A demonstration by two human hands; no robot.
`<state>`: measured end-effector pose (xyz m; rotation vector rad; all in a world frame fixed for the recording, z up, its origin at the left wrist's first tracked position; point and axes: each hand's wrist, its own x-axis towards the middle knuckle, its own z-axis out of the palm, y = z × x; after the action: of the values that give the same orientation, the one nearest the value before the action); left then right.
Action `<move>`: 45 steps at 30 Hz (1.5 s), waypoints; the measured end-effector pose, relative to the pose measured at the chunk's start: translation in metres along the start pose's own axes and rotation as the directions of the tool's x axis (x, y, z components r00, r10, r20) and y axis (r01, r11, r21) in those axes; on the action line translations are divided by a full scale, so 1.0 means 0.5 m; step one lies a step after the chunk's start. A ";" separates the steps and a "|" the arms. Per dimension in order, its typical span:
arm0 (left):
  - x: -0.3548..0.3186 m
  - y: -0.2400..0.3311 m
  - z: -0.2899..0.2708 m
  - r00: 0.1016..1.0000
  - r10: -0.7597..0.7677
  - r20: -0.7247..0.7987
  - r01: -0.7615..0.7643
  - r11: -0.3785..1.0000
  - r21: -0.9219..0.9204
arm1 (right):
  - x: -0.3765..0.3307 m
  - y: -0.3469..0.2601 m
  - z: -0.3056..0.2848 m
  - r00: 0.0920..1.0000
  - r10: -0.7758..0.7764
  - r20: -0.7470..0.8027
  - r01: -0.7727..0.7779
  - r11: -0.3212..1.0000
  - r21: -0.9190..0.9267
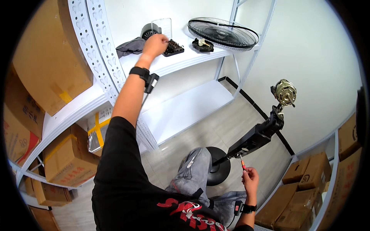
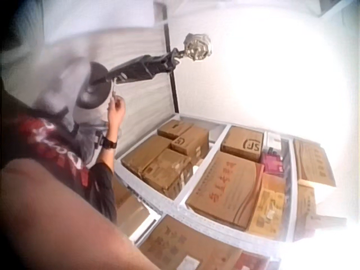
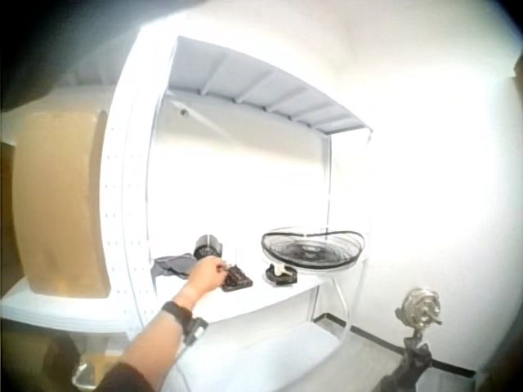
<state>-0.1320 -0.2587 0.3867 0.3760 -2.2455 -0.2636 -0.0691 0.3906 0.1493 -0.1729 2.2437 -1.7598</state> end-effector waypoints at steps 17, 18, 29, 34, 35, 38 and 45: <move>0.160 -0.174 0.157 0.866 -0.280 0.414 0.086 0.900 0.428 | 0.017 -0.023 -0.026 0.990 0.069 -0.120 -0.067 0.998 0.022; 0.167 -0.174 0.153 0.863 -0.304 0.403 0.085 0.874 0.478 | 0.021 -0.023 -0.024 0.992 0.047 -0.116 -0.048 0.999 -0.006; 0.209 -0.155 0.166 0.784 -0.370 0.498 -0.001 0.802 0.597 | 0.030 -0.046 -0.029 0.990 0.064 -0.122 -0.067 0.998 -0.019; 0.199 -0.160 0.147 0.809 -0.328 0.488 -0.004 0.827 0.562 | 0.020 -0.046 -0.032 0.989 0.056 -0.140 -0.052 0.998 0.028; 0.207 -0.173 0.133 0.818 -0.322 0.477 0.011 0.837 0.547 | 0.019 -0.045 -0.032 0.990 0.048 -0.134 -0.044 0.999 0.031; 0.215 -0.155 0.073 0.820 -0.296 0.491 0.118 0.925 0.360 | 0.021 -0.052 -0.024 0.992 0.009 -0.130 -0.005 1.000 0.031; 0.115 0.031 -0.088 0.855 -0.189 0.483 0.465 0.691 -0.553 | 0.007 -0.103 0.014 0.990 -0.130 -0.063 0.133 0.990 0.055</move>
<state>-0.1361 -0.2673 0.4600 0.3651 -2.2591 -1.4048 -0.0743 0.3703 0.1972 -0.2652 2.2655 -1.9201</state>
